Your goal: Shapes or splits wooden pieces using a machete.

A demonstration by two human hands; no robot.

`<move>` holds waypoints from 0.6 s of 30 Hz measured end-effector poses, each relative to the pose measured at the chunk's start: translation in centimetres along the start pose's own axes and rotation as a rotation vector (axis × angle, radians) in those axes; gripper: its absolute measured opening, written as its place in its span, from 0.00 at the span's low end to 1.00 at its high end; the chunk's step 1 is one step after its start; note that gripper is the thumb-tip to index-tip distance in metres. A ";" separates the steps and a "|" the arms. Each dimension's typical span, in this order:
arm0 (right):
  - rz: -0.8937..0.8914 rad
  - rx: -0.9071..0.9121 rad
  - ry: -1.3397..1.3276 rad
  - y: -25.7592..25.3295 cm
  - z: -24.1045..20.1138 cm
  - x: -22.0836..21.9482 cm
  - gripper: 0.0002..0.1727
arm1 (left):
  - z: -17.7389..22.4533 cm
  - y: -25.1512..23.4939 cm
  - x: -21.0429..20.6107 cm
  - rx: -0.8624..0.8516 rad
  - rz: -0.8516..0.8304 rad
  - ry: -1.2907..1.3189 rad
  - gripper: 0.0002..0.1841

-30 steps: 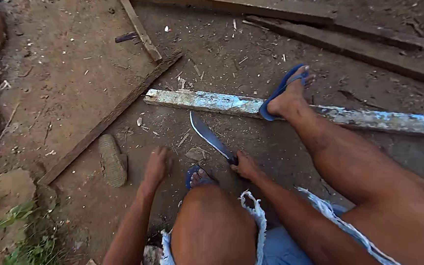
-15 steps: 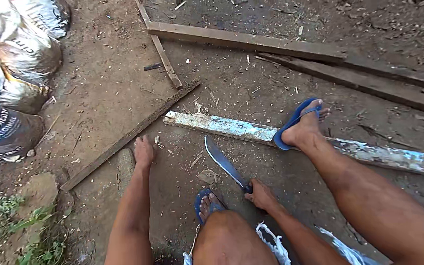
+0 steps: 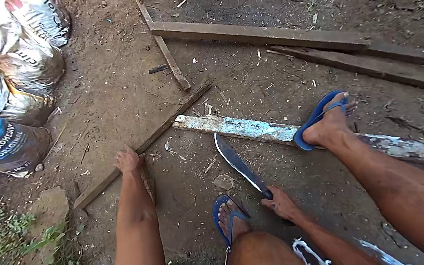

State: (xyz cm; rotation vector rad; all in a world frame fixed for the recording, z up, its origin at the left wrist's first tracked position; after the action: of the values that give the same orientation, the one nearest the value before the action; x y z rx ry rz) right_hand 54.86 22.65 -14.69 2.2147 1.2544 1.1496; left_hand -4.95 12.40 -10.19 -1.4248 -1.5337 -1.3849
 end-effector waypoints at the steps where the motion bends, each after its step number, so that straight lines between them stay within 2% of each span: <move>1: 0.002 -0.001 -0.010 0.0 -0.3 -0.2 0.21 | 0.0 -0.1 -0.3 0.003 0.000 -0.053 0.52; 3: 0.006 -0.006 -0.028 0.1 -1.1 -0.5 0.21 | -0.3 -0.4 -1.2 -0.005 0.034 -0.110 0.50; 6: 0.028 -0.009 -0.041 0.1 -2.1 -0.4 0.21 | -1.2 0.2 -1.5 -0.089 0.039 -0.063 0.54; 8: 0.054 0.006 -0.053 0.2 -2.5 0.0 0.22 | -2.7 1.4 -0.4 -0.171 0.002 -0.017 0.52; 11: 0.105 0.020 -0.083 -0.1 -3.1 0.5 0.22 | -4.6 3.3 2.1 -0.249 0.084 0.079 0.49; 15: 0.181 0.061 -0.093 -0.3 -3.6 1.3 0.22 | -5.5 6.9 4.2 -0.209 0.098 0.135 0.45; 18: 0.224 0.091 -0.121 0.0 -4.2 2.6 0.21 | -5.2 6.8 6.1 -0.239 0.218 0.149 0.44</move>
State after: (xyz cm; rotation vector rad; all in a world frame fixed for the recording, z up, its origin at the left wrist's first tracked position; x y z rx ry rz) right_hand 52.25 24.42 -10.88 2.5035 1.0505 1.0347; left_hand -0.96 8.39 -1.33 -1.5401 -1.1133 -1.5387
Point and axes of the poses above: each hand's wrist, its own y-axis away from the middle knuckle, its own x-axis out of the back of the hand, z = x × y, the point moved 2 cm from there along -y, towards the middle knuckle, and after that the axes turned 13 degrees about x, right-handed, at the moved point
